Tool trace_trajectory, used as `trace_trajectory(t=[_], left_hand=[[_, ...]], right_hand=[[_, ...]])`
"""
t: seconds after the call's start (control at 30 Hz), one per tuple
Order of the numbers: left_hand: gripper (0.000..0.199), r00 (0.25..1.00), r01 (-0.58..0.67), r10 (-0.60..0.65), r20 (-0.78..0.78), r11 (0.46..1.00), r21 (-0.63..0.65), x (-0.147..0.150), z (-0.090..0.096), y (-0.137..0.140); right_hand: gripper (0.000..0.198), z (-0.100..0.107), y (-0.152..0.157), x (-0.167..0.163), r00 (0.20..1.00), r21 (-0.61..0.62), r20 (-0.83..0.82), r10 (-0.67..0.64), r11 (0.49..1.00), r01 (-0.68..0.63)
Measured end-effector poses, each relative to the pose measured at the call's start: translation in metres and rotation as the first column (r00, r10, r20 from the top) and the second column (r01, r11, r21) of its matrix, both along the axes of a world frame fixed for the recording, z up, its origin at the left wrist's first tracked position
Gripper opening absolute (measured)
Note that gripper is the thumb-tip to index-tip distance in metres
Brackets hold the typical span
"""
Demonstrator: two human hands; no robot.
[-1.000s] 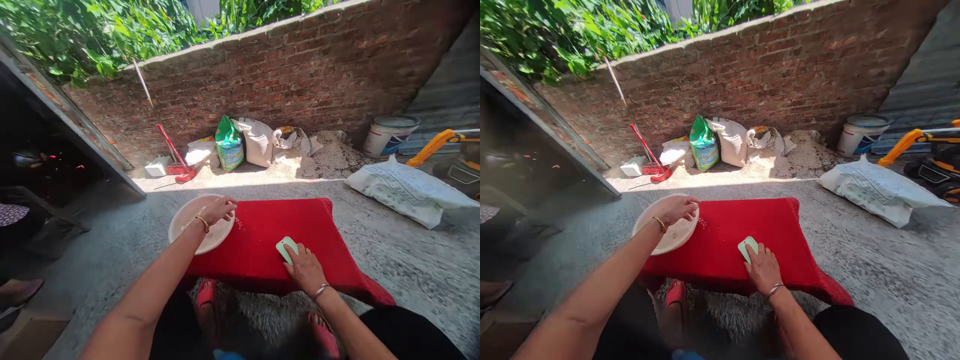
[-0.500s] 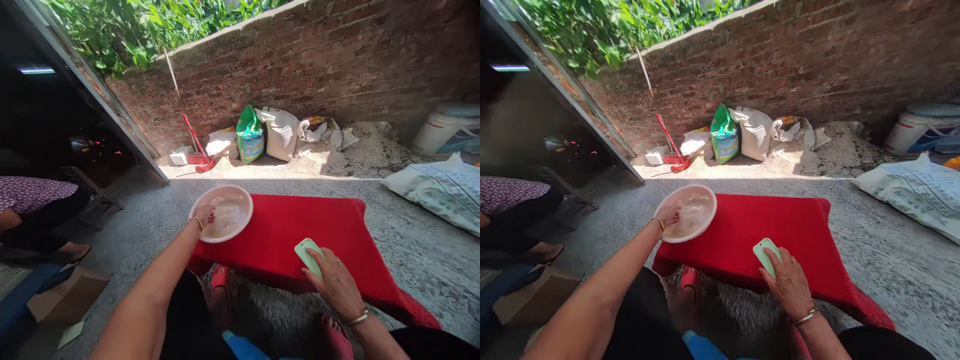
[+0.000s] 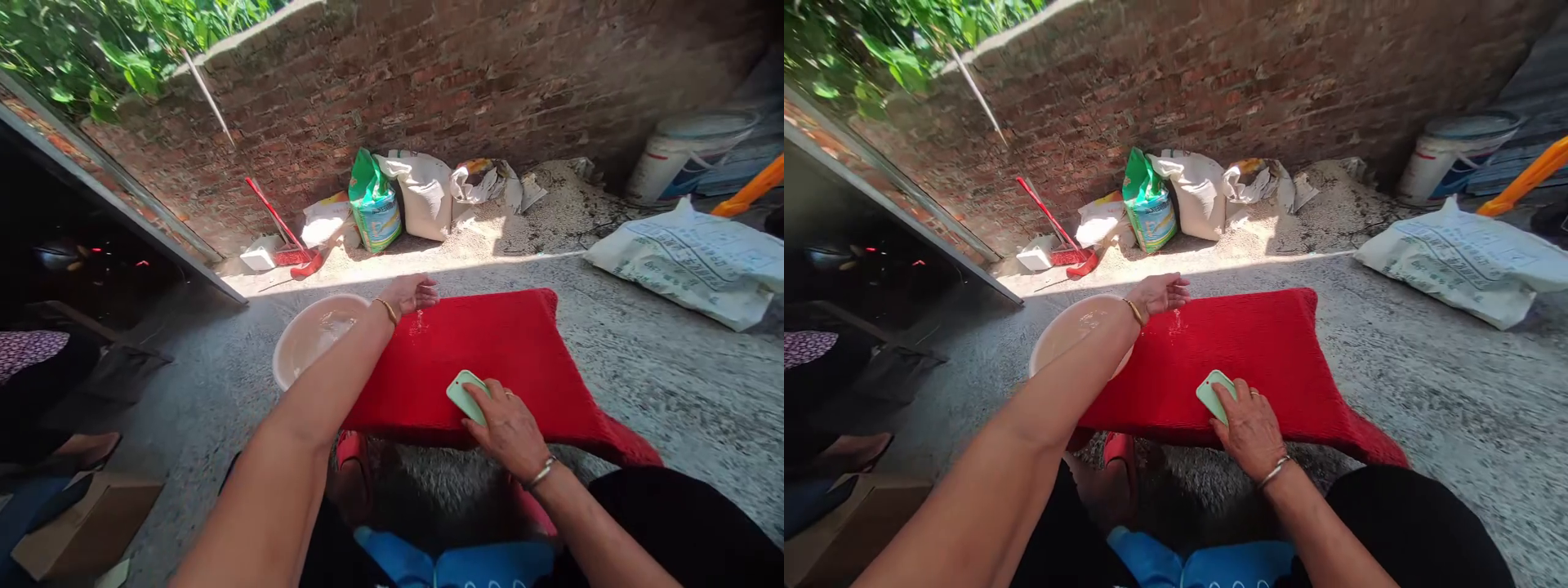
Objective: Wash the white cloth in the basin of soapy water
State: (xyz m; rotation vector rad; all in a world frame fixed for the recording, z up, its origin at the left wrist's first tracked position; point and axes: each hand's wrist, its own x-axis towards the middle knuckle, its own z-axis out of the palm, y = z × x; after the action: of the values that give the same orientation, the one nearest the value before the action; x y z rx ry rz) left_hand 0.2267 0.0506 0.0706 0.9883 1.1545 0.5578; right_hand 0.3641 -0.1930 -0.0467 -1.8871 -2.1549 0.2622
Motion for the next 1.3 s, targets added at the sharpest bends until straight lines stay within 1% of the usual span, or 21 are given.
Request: trace_trajectory(t=[0.1,0.17,0.27,0.37,0.47,0.53,0.63,0.73,0.8,0.9,0.97,1.0,1.07,1.13,1.2,1.27,1.3], left_hand=[[0.029,0.992,0.105,-0.107,0.066,0.994,0.027,0.057,0.013,-0.01],[0.028,0.974,0.184,-0.19,0.12,0.981,0.059,0.084,0.021,-0.023],[0.027,0.946,0.289,-0.294,0.133,0.956,0.058,0.106,0.028,-0.048],[0.024,0.897,0.421,-0.423,0.127,0.906,0.037,0.11,0.026,-0.075],[0.024,0.84,0.526,-0.526,0.135,0.849,0.037,0.095,0.017,-0.098],[0.03,0.823,0.561,-0.562,0.088,0.827,0.034,0.075,0.009,-0.11],[0.039,0.808,0.586,-0.579,-0.112,0.808,0.05,0.037,-0.006,-0.122],[0.043,0.781,0.599,-0.568,-0.259,0.799,0.054,-0.006,-0.021,-0.128],[0.043,0.789,0.57,-0.521,-0.326,0.819,0.07,-0.033,-0.029,-0.129],[0.041,0.831,0.443,-0.344,-0.437,0.884,0.148,-0.065,-0.036,-0.13],[0.042,0.872,0.349,-0.234,-0.43,0.913,0.212,-0.08,-0.038,-0.133],[0.043,0.892,0.313,-0.197,-0.407,0.918,0.242,-0.085,-0.039,-0.134],[0.043,0.904,0.292,-0.165,-0.394,0.912,0.287,-0.092,-0.042,-0.138],[0.041,0.883,0.323,-0.165,-0.44,0.893,0.314,-0.096,-0.046,-0.142],[0.039,0.843,0.398,-0.198,-0.5,0.855,0.333,-0.097,-0.055,-0.147],[0.041,0.772,0.504,-0.205,-0.601,0.774,0.384,-0.098,-0.067,-0.153],[0.043,0.713,0.561,-0.168,-0.681,0.72,0.409,-0.099,-0.075,-0.157]], right_hand=[[0.052,0.003,0.0,-0.004,1.0,-0.031,0.017,-0.001,1.0,0.001],[0.054,0.003,-0.002,-0.005,1.0,-0.044,0.027,-0.004,0.999,0.005],[0.056,0.003,-0.006,-0.004,1.0,-0.065,0.026,0.011,0.998,-0.009],[0.058,0.004,-0.01,-0.001,0.999,-0.09,0.037,0.023,0.996,-0.019],[0.059,0.007,-0.013,0.003,0.998,-0.12,0.065,0.019,0.993,-0.011],[0.059,0.01,-0.015,0.007,0.997,-0.145,0.068,0.032,0.989,-0.022],[0.058,0.015,-0.017,0.014,0.997,-0.179,0.054,0.051,0.983,-0.04],[0.056,0.018,-0.019,0.022,0.998,-0.165,0.051,0.04,0.986,-0.032],[0.056,0.02,-0.02,0.026,0.998,-0.146,0.049,0.032,0.989,-0.024],[0.058,0.02,-0.021,0.028,0.999,-0.12,0.041,0.018,0.993,-0.013],[0.059,0.019,-0.02,0.029,0.999,-0.097,0.042,0.007,0.995,-0.002],[0.058,0.018,-0.019,0.029,0.999,-0.089,0.044,0.003,0.996,0.001],[0.057,0.018,-0.018,0.028,0.999,-0.089,0.048,0.004,0.996,0.0],[0.057,0.016,-0.016,0.027,0.999,-0.096,0.051,0.014,0.995,-0.009],[0.057,0.014,-0.014,0.026,0.998,-0.09,0.055,0.02,0.996,-0.015],[0.054,0.011,-0.013,0.025,0.998,-0.056,0.055,0.025,0.998,-0.021],[0.053,0.008,-0.012,0.024,0.998,-0.027,0.052,0.021,0.999,-0.02]])
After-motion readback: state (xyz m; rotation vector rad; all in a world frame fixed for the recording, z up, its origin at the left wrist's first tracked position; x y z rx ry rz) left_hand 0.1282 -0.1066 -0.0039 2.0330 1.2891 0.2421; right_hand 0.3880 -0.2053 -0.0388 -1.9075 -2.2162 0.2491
